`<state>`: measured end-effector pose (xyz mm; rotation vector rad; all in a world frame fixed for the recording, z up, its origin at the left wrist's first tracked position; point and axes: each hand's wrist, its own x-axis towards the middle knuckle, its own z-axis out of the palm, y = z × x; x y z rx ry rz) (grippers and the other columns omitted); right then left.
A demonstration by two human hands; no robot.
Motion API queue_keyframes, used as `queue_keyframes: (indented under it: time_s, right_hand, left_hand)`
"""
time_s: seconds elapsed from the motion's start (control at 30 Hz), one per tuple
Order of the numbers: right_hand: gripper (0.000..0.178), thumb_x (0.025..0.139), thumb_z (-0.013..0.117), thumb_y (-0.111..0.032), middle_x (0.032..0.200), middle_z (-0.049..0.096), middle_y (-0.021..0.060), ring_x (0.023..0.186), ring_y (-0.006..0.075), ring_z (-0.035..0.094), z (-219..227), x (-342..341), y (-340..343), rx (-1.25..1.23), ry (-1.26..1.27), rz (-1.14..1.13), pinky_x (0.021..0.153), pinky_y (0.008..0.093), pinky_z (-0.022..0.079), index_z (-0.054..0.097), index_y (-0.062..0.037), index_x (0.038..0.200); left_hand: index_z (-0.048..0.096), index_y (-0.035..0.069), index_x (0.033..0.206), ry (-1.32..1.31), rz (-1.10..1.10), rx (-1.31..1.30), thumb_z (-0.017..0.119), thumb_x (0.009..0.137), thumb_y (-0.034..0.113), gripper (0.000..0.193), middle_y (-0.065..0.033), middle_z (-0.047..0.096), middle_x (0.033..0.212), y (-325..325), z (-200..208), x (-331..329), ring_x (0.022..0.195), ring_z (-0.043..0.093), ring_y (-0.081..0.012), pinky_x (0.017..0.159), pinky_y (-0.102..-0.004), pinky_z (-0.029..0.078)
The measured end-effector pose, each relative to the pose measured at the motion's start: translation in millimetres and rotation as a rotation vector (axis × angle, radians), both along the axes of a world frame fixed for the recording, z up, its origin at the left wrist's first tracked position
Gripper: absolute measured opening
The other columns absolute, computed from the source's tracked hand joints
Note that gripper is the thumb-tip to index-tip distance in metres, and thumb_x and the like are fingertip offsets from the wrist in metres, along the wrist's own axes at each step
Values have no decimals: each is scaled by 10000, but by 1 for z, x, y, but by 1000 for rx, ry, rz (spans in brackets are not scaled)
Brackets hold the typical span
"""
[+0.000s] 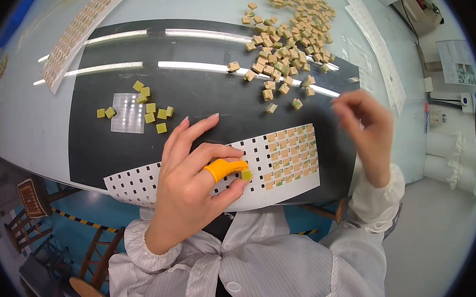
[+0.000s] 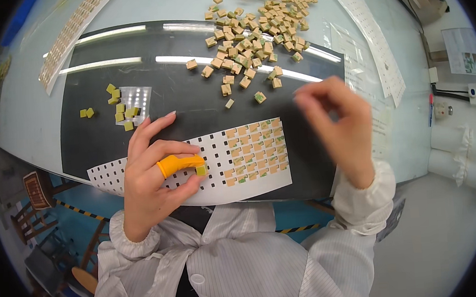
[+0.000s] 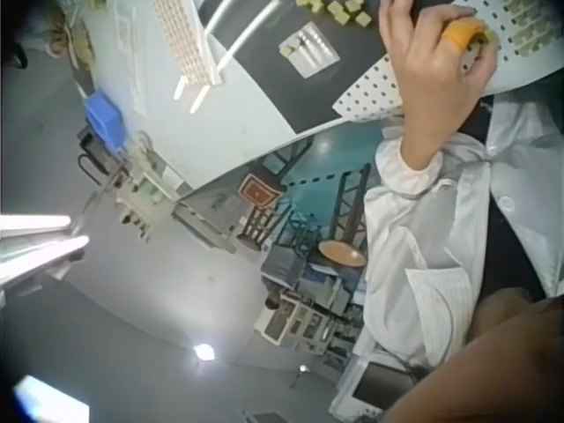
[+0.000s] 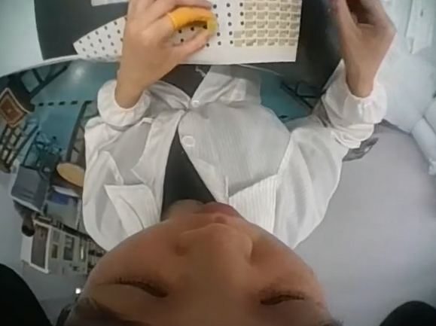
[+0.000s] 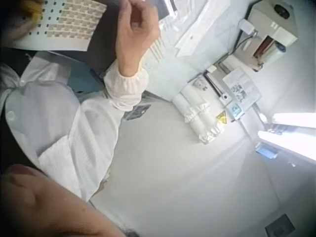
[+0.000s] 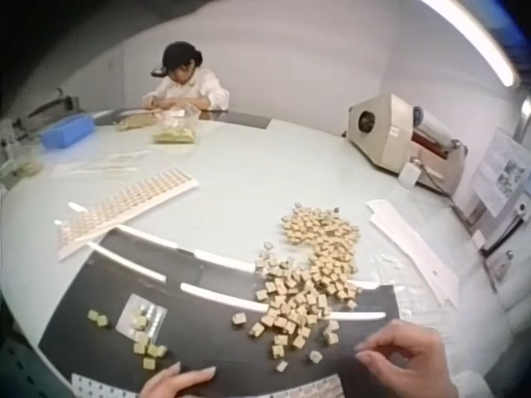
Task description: Manually placing small square components into a grid assembly board.
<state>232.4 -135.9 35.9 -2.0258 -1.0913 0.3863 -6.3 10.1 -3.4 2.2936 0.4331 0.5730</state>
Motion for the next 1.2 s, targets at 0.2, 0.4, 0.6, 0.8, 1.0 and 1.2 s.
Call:
queue_keyframes:
  time_s: [0.2, 0.4, 0.6, 0.8, 1.0, 1.2]
  right_hand:
    - [218, 695, 781, -2, 812, 623, 74, 699, 222, 612, -13, -89, -10, -14, -183, 264, 601, 311, 504, 679, -19, 888]
    - [266, 690, 783, 53, 821, 630, 64, 705, 198, 589, -18, -101, -18, -26, -250, 195, 569, 282, 483, 683, -21, 925]
    - [245, 696, 778, 59, 815, 626, 62, 699, 196, 589, -19, -107, -18, -15, -269, 143, 553, 277, 477, 676, -18, 905]
    - [192, 701, 783, 25, 770, 613, 59, 666, 188, 581, -17, -106, -15, -43, -223, 106, 562, 285, 476, 662, -18, 844]
    - [145, 724, 762, 11, 719, 612, 54, 623, 164, 578, -1, -93, -7, -124, -69, 177, 565, 274, 478, 640, -11, 802]
    - [98, 836, 700, -31, 769, 641, 34, 670, 63, 588, 19, -72, 22, -302, 710, 166, 584, 217, 500, 619, 22, 830]
  left_hand:
    - [681, 62, 795, -24, -24, 15, 793, 644, 101, 192, 4, 673, 958, 0, 2, 2, 1191, 542, -311, 1035, -563, 356]
    - [678, 62, 788, 10, -10, 35, 791, 638, 98, 191, 3, 675, 951, 0, 3, 1, 1188, 543, -313, 1036, -558, 360]
    - [683, 54, 786, -25, -12, 41, 799, 630, 93, 198, 0, 676, 954, 0, 1, 3, 1186, 543, -314, 1037, -558, 362]
    - [720, 78, 824, -31, -8, 0, 805, 606, 77, 234, -2, 698, 949, -1, 0, 1, 1207, 545, -318, 1077, -542, 317]
    - [717, 71, 817, -50, -12, -4, 806, 604, 76, 231, -3, 698, 949, 0, -1, 0, 1209, 544, -319, 1075, -545, 320]
    - [714, 74, 799, -56, -8, -17, 811, 602, 82, 219, 2, 696, 946, 0, 0, 0, 1206, 546, -317, 1068, -550, 325]
